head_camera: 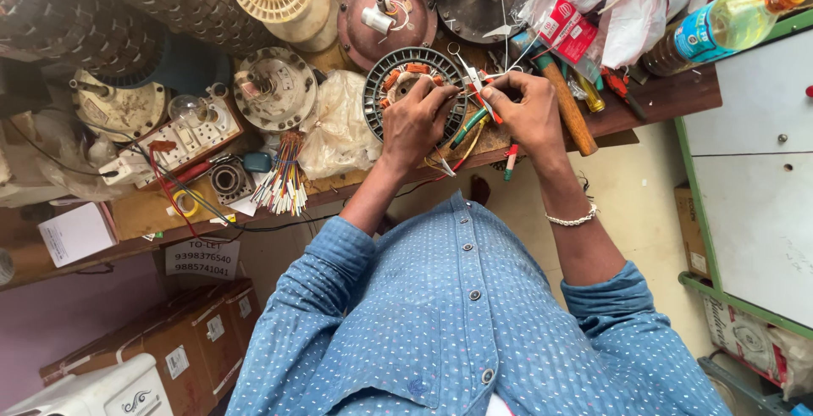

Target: The person is repairing an electrical motor by connecting wires to the stator. They use pliers to strip and twist wires, and a multimeter to test connections. The workspace is cluttered with various tools and motor parts.

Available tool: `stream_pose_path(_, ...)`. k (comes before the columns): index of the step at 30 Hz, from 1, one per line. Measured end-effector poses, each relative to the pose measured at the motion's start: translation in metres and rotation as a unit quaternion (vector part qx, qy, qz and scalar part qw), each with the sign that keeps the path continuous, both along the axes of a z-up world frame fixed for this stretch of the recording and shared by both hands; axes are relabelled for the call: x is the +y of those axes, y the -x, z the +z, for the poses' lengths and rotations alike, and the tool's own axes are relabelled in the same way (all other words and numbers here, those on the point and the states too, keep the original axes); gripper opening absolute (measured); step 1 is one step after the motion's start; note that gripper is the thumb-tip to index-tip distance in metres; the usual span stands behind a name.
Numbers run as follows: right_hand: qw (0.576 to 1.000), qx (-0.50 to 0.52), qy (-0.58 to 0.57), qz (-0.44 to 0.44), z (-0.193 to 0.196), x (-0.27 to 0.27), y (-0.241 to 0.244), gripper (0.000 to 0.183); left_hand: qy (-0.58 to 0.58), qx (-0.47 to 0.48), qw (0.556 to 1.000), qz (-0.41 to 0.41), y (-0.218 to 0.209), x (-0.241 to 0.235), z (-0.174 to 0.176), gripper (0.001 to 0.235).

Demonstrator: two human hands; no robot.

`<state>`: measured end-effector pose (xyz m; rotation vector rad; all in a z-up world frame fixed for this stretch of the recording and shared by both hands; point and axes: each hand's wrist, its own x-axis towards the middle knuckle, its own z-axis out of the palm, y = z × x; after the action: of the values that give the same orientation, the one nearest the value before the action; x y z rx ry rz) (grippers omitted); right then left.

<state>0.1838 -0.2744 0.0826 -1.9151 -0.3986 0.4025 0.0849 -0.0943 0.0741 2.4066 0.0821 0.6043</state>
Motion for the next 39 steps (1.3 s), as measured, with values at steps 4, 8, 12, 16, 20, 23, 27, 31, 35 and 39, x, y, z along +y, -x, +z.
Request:
stream_pose_path(4,1.000,0.019,-0.016,0.008,0.001,0.003,-0.002,0.016,0.031,-0.018,0.999,0.025,0.002,-0.004,0.002,0.012)
stream_pose_path(8,0.999,0.042,-0.023,0.008,0.001,0.003,-0.002,0.016,0.045,-0.015,0.998,0.035,0.002,-0.007,0.003,0.013)
stream_pose_path(12,0.998,0.052,-0.031,0.016,-0.001,0.003,-0.003,0.015,0.047,-0.019,0.998,0.028,0.001,-0.007,0.003,0.013)
stream_pose_path(16,0.998,0.051,-0.036,0.025,-0.002,0.003,-0.005,0.015,0.052,-0.018,0.998,0.026,0.001,-0.006,0.004,0.015)
stream_pose_path(20,0.999,0.028,-0.011,0.032,0.001,0.002,-0.008,0.015,0.069,-0.020,0.997,0.035,0.003,-0.007,0.004,0.014)
stream_pose_path(23,0.998,0.046,0.002,0.032,0.003,0.003,-0.008,0.015,0.068,-0.028,0.997,0.039,0.002,-0.007,0.003,0.013)
stream_pose_path(27,0.997,0.070,0.005,0.022,0.005,0.004,-0.009,0.013,0.056,-0.024,0.997,0.042,0.001,-0.007,-0.001,0.014)
stream_pose_path(31,0.998,0.060,-0.015,0.019,0.006,0.003,-0.004,0.013,0.046,-0.013,0.998,0.042,0.002,-0.008,-0.007,0.013)
stream_pose_path(35,0.998,0.012,0.023,0.062,0.015,0.006,-0.002,0.012,0.041,-0.025,0.998,0.047,0.002,-0.007,-0.008,0.012)
stream_pose_path(39,0.987,-0.071,0.050,0.133,0.028,0.004,-0.008,0.012,0.043,-0.023,0.998,0.037,0.002,-0.007,-0.008,0.011)
